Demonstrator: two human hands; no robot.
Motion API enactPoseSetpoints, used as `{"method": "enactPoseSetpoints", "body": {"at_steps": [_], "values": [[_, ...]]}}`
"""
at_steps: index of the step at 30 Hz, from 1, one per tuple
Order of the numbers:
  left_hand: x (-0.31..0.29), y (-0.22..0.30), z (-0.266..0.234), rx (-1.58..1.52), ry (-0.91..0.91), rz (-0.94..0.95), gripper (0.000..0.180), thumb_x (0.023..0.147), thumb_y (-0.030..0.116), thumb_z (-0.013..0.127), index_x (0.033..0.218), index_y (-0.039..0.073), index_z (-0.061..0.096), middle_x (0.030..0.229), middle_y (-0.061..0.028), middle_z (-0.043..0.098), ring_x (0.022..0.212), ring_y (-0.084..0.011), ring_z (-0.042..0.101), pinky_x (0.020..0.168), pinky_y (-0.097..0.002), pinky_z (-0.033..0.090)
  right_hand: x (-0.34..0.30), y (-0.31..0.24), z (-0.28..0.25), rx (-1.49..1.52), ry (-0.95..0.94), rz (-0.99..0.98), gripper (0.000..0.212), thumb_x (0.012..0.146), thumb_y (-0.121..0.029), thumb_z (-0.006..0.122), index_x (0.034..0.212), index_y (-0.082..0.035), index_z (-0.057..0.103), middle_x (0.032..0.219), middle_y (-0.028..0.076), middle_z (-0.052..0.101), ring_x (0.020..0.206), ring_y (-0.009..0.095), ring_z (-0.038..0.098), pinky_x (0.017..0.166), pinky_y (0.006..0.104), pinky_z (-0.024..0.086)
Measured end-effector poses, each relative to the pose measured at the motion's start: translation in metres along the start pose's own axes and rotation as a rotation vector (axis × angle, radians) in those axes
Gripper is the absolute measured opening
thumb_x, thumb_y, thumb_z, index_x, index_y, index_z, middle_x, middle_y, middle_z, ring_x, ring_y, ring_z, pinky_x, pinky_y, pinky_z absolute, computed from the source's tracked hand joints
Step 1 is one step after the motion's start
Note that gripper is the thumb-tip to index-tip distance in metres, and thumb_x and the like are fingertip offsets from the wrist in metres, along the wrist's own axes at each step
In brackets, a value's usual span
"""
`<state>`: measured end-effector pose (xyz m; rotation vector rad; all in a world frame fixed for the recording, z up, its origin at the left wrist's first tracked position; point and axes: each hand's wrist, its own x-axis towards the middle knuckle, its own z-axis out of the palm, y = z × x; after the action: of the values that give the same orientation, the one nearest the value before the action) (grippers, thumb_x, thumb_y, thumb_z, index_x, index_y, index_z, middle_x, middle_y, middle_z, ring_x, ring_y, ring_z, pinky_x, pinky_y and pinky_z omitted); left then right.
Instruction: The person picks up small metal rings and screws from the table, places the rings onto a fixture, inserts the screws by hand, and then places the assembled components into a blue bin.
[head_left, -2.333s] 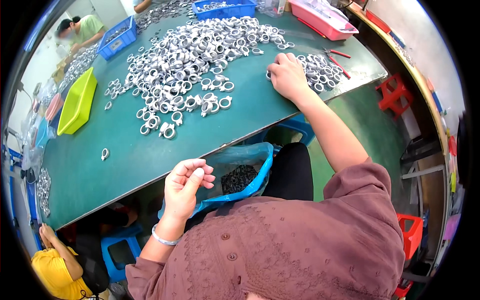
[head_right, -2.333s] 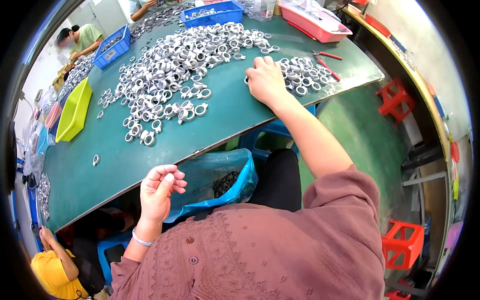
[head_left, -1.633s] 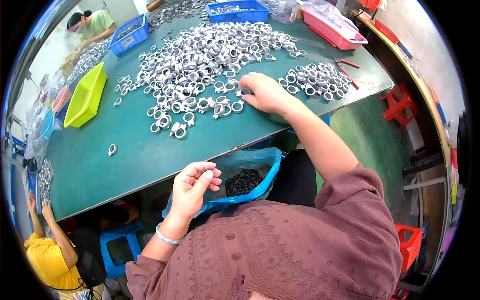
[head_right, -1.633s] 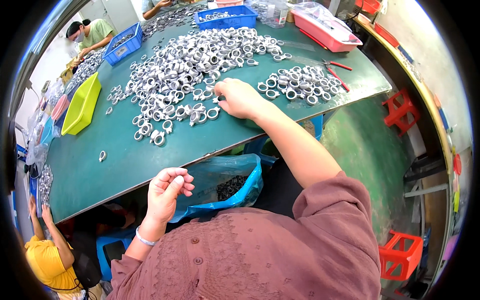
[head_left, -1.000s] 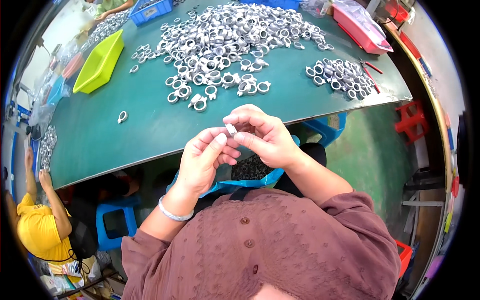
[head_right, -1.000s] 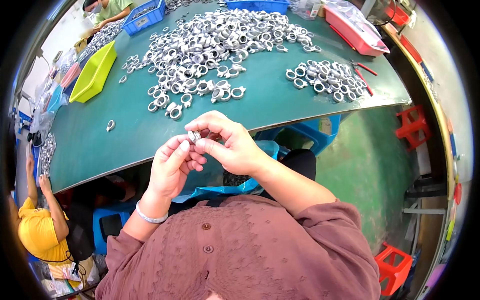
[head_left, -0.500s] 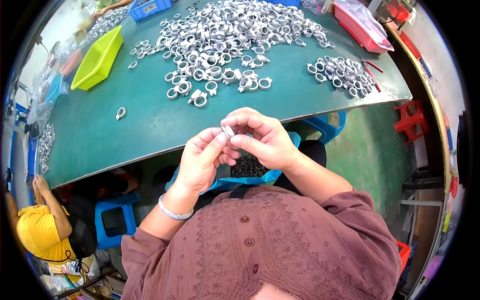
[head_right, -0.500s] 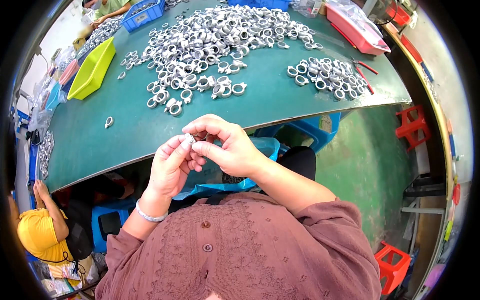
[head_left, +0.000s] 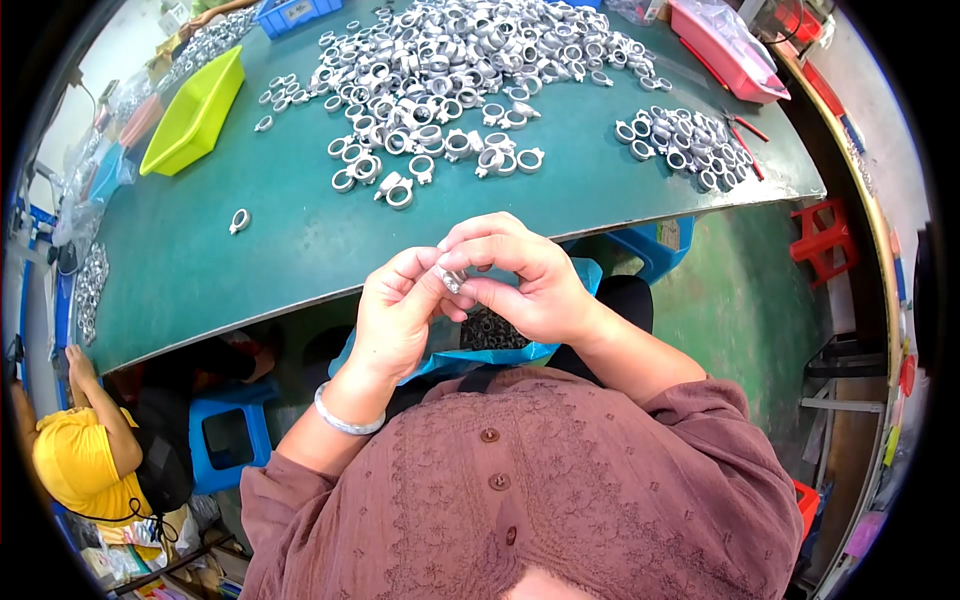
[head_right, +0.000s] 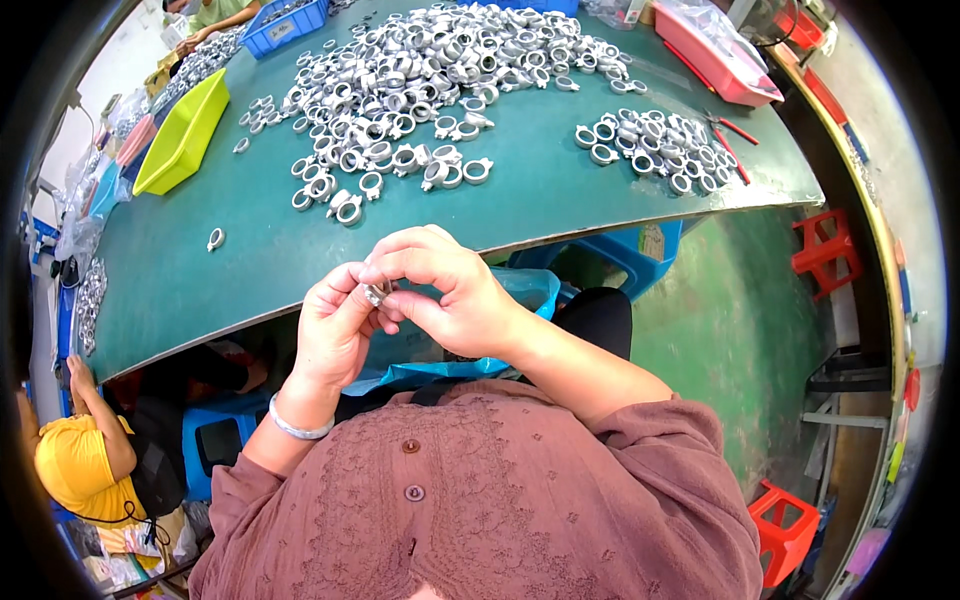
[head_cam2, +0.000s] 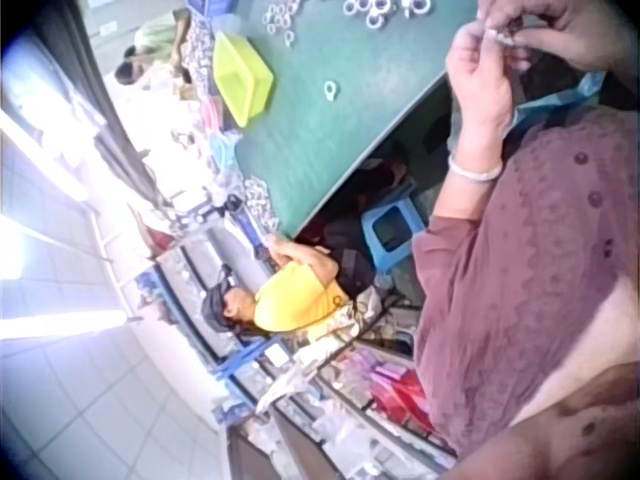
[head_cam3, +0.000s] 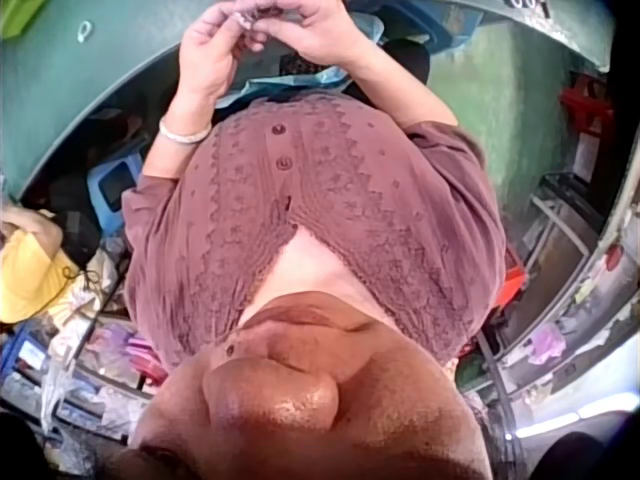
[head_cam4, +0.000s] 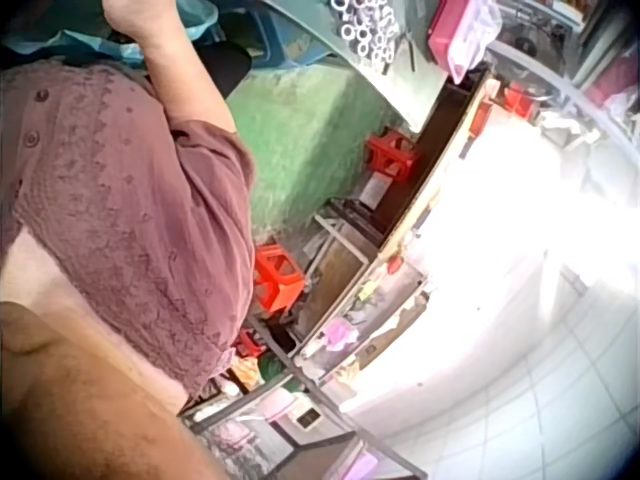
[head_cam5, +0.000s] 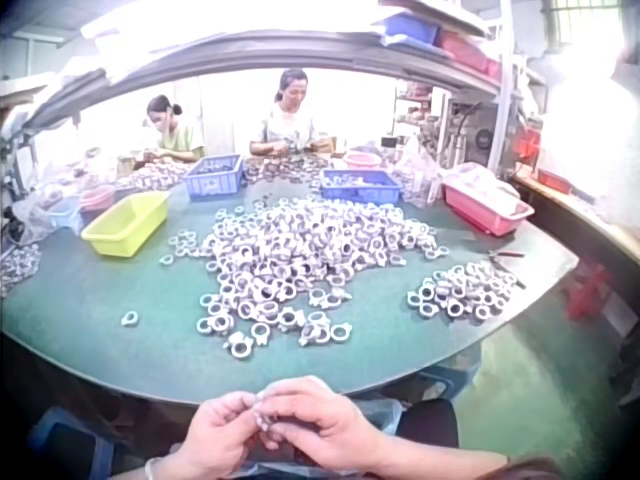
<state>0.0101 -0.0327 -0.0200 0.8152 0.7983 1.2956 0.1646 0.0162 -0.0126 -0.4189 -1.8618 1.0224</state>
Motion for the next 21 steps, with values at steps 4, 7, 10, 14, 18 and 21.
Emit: {"method": "enactPoseSetpoints", "body": {"at_steps": [4, 7, 10, 14, 18, 21], "values": [[-0.0012, -0.0012, -0.0028, 0.062, -0.019, 0.028, 0.013, 0.088, 0.012, 0.049, 0.092, 0.000, 0.055, 0.079, -0.0060, 0.060, 0.066, -0.0113, 0.058, 0.058, -0.0228, 0.048, -0.0001, 0.0012, -0.0005, 0.007, -0.010, -0.015, 0.032, 0.069, 0.005, 0.060, 0.097, -0.008, 0.060, 0.095, 0.006, 0.058, 0.088, 0.020, 0.053, 0.077, 0.0306, 0.043], [-0.0021, -0.0001, -0.0022, 0.097, 0.020, 0.010, 0.013, 0.087, 0.012, 0.051, 0.091, 0.001, 0.055, 0.079, -0.0059, 0.060, 0.064, -0.0106, 0.057, 0.057, -0.0221, 0.047, -0.0030, 0.0044, -0.0007, 0.152, -0.025, 0.085, 0.028, 0.076, 0.009, 0.055, 0.101, -0.003, 0.057, 0.101, 0.009, 0.055, 0.091, 0.015, 0.054, 0.078, 0.0266, 0.044], [-0.0035, 0.0004, -0.0014, 0.054, 0.051, -0.002, 0.012, 0.086, 0.013, 0.053, 0.090, 0.002, 0.055, 0.078, -0.0055, 0.060, 0.063, -0.0098, 0.056, 0.055, -0.0212, 0.046, -0.0055, 0.0059, -0.0005, 0.297, -0.027, 0.168, 0.027, 0.080, 0.006, 0.052, 0.106, -0.001, 0.053, 0.101, 0.008, 0.055, 0.091, 0.013, 0.054, 0.079, 0.0267, 0.044], [-0.0051, 0.0015, -0.0011, 0.041, 0.069, -0.011, 0.011, 0.085, 0.014, 0.055, 0.088, 0.004, 0.056, 0.076, -0.0047, 0.060, 0.061, -0.0092, 0.056, 0.054, -0.0205, 0.045, -0.0056, 0.0045, -0.0023, 0.429, -0.027, 0.299, 0.026, 0.082, 0.004, 0.051, 0.108, 0.001, 0.052, 0.101, 0.007, 0.055, 0.092, 0.014, 0.054, 0.081, 0.0274, 0.044], [-0.0055, 0.0005, -0.0001, 0.033, 0.090, -0.008, 0.010, 0.085, 0.015, 0.055, 0.088, 0.005, 0.056, 0.072, -0.0038, 0.060, 0.059, -0.0092, 0.056, 0.052, -0.0201, 0.044, -0.0055, 0.0051, -0.0034, 0.518, -0.020, 0.343, 0.025, 0.082, 0.003, 0.052, 0.107, 0.002, 0.052, 0.101, 0.007, 0.056, 0.092, 0.013, 0.054, 0.082, 0.0267, 0.044], [-0.0049, -0.0010, -0.0016, 0.026, 0.099, -0.014, 0.010, 0.085, 0.016, 0.055, 0.088, 0.007, 0.056, 0.071, -0.0036, 0.059, 0.058, -0.0095, 0.056, 0.051, -0.0199, 0.043, -0.0055, 0.0047, -0.0035, 0.536, 0.000, 0.355, 0.024, 0.082, 0.002, 0.053, 0.107, 0.002, 0.053, 0.100, 0.007, 0.056, 0.091, 0.012, 0.054, 0.081, 0.0256, 0.044]]}}
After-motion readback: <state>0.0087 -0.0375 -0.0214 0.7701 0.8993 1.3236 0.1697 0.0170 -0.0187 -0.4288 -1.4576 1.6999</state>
